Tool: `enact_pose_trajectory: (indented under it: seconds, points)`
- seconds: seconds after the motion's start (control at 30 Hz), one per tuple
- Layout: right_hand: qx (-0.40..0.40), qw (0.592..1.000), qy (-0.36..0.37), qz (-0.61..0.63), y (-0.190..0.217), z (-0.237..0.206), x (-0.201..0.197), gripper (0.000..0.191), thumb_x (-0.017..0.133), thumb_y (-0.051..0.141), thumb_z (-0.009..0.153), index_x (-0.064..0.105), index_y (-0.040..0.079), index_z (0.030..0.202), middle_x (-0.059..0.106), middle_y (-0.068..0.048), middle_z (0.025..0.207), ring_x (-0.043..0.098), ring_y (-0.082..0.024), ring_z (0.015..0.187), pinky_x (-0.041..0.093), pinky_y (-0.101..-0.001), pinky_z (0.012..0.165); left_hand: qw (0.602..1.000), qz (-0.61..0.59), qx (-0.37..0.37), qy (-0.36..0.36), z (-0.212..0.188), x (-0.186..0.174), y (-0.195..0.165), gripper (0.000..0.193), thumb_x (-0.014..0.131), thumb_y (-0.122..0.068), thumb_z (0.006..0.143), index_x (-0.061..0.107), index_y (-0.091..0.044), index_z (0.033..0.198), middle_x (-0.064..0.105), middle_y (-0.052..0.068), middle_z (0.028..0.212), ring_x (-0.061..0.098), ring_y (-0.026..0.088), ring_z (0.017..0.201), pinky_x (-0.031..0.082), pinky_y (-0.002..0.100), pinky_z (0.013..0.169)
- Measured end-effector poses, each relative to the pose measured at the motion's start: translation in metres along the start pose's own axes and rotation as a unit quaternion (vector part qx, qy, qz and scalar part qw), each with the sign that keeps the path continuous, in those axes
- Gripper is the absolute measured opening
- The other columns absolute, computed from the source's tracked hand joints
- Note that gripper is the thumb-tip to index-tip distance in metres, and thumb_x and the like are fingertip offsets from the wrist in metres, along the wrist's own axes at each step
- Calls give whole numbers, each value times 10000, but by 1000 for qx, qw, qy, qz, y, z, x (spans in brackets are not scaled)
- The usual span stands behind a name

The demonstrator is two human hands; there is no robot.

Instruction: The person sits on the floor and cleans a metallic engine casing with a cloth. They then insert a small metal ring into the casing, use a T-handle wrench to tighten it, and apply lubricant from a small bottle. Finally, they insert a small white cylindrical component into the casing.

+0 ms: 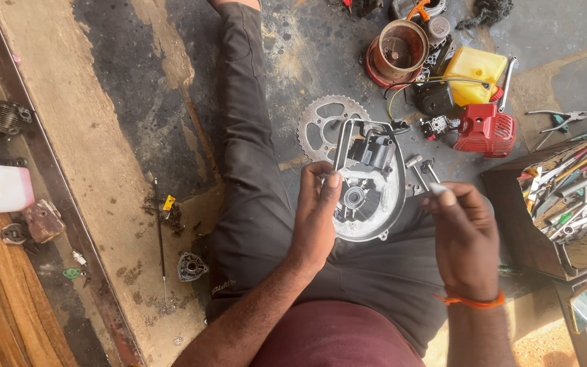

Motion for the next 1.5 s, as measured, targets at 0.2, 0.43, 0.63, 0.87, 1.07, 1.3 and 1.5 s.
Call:
enact_pose_trajectory:
  seconds: [0.2, 0.43, 0.63, 0.87, 1.07, 1.3, 1.5]
  points:
    - [66, 982, -1, 177, -34, 15, -64, 131, 550, 181, 1126, 605, 63, 1133, 540, -16, 958, 543, -167, 969, 465, -397, 1001, 991, -83, -98, -49, 9, -1, -4, 331, 532, -384, 1078, 556, -85, 1217, 547, 0, 1132, 487, 100, 1089, 407, 291, 1016]
    - [125, 974, -47, 181, -76, 21, -101, 134, 563, 231, 1117, 592, 105, 1081, 548, 11, 927, 568, -153, 957, 476, -382, 970, 955, -177, -227, -76, 16, 2, -2, 514, 527, -441, 1002, 523, -152, 1426, 608, 20, 1342, 575, 183, 1254, 498, 399, 1030]
    - [156, 974, -79, 147, -91, 27, -107, 147, 559, 236, 1099, 613, 100, 1084, 539, 25, 877, 562, -132, 906, 480, -355, 930, 925, -242, -280, -84, 19, 3, 14, 442, 566, -414, 1027, 593, -99, 1336, 657, 47, 1248, 635, 191, 1150, 518, 412, 1018]
    - [163, 973, -84, 137, -94, 29, -112, 140, 568, 237, 1089, 605, 104, 1066, 534, 26, 879, 560, -132, 905, 487, -352, 928, 896, -305, -321, 12, 17, 8, 27, 425, 516, -421, 1075, 626, -62, 1273, 696, 72, 1189, 663, 205, 1115, 527, 423, 1019]
    - [164, 972, -81, 144, -96, 27, -115, 129, 571, 231, 1088, 596, 113, 1043, 537, 20, 882, 562, -136, 913, 488, -359, 939, 876, -340, -337, 65, 15, 18, 29, 474, 454, -451, 1095, 618, -57, 1301, 698, 102, 1229, 672, 226, 1143, 535, 441, 1027]
    - [171, 974, -73, 131, -96, 25, -111, 144, 540, 230, 1102, 593, 108, 1049, 535, 22, 884, 564, -133, 912, 493, -357, 942, 864, -374, -315, 117, 10, 18, 30, 445, 474, -429, 1129, 607, -52, 1324, 696, 102, 1232, 668, 220, 1143, 547, 422, 1017]
    - [159, 979, -67, 107, -98, 23, -113, 163, 519, 207, 1120, 615, 76, 1108, 583, 6, 939, 562, -124, 932, 478, -349, 946, 902, -318, -279, 84, 11, 11, 28, 359, 535, -370, 1089, 609, -88, 1299, 685, 55, 1201, 667, 172, 1102, 551, 379, 989]
Point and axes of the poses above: each hand's wrist, its own z-axis towards the middle knuckle, its own x-axis out of the palm, y = z × x, the point moved 4 cm from there along z, towards the middle knuckle
